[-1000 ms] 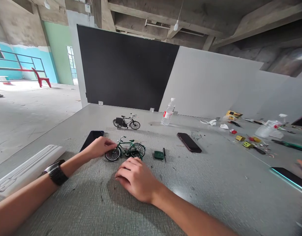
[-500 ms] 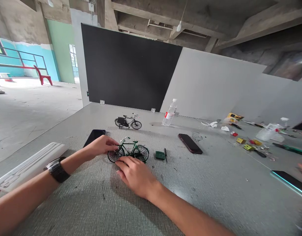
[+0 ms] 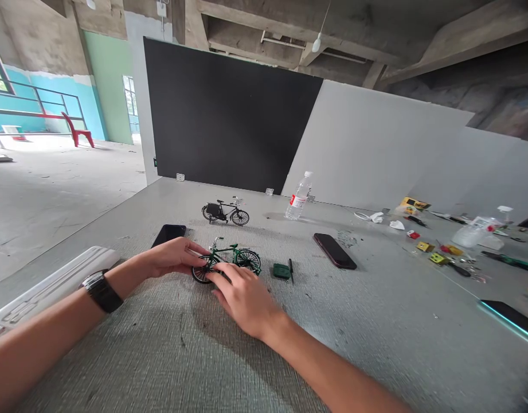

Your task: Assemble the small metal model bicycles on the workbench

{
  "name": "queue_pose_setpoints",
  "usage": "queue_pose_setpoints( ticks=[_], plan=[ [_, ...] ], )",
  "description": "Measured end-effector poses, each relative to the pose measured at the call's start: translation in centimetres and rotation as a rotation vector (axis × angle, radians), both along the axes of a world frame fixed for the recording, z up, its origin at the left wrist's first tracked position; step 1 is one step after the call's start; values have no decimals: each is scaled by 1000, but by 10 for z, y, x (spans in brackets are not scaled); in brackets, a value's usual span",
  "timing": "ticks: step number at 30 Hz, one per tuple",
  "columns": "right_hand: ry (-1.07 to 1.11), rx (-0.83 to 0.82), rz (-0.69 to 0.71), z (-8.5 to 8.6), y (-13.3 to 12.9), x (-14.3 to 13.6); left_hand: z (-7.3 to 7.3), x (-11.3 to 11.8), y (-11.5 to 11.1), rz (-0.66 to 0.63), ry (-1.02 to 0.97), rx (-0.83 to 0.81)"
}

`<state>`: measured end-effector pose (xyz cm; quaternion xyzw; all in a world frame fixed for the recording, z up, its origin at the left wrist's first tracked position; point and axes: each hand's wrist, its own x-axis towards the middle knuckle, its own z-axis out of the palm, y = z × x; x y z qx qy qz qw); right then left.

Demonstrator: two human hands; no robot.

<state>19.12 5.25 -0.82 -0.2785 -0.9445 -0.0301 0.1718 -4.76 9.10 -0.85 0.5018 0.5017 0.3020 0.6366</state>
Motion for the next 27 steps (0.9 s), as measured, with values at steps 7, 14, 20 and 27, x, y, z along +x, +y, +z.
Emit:
queue_pose_setpoints(
  ticks=[7,14,20,27],
  plan=[
    [27,95,-12,0,7,2,2,2,-2,-36,-100,-10],
    [13,121,-1,3,7,4,9,3,-7,-91,-123,-39],
    [47,154,-9,2,11,5,11,7,-9,-125,-182,-54],
    [-7,240,128,4,-3,-3,4,5,-3,-64,-231,-57]
  ],
)
